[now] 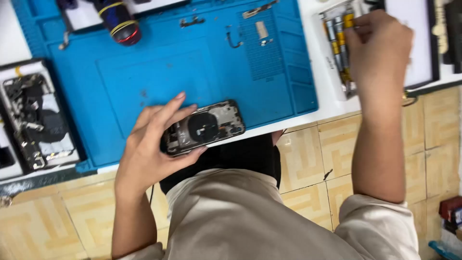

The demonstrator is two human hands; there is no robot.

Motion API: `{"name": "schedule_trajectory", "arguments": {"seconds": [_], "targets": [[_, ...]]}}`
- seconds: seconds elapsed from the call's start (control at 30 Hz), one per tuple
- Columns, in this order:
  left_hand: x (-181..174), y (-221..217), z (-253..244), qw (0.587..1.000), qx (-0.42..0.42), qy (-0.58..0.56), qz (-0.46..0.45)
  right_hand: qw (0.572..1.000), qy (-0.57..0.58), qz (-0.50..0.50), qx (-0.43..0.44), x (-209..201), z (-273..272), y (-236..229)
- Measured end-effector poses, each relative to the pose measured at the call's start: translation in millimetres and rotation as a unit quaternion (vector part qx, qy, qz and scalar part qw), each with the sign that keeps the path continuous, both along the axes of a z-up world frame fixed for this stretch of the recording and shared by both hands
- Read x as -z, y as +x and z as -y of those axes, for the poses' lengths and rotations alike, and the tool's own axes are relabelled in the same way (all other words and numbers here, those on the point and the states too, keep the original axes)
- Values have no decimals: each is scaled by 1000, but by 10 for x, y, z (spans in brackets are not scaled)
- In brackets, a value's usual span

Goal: Repairing a smartphone by disassembling and reassembling internal components using precision tools.

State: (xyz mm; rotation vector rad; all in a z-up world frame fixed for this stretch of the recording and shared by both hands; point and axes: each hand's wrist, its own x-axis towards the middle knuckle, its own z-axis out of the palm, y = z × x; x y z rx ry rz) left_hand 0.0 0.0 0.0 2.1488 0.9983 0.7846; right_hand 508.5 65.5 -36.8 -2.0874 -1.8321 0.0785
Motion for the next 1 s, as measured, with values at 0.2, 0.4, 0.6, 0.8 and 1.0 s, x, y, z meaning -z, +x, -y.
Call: {"name": "schedule_trajectory", "arguments": {"seconds": [0.2, 0.4, 0.6, 0.8, 1.0], "targets": [[106, -56, 44, 1000, 3, 17, 10, 997, -10, -70, -29, 2, 59, 153], [98, -56, 43, 1000, 0, -9, 16, 996, 25, 79, -38, 10, 389, 404], [109, -62, 32, 1000, 4, -6, 16, 990, -12, -69, -123, 61, 358, 398], [106, -63, 35, 1000, 2, -8, 15, 990, -56, -78, -100, 160, 219, 509], [105, -56, 33, 1000, 1, 3, 14, 985, -137, -105, 21, 201, -19, 640]]}}
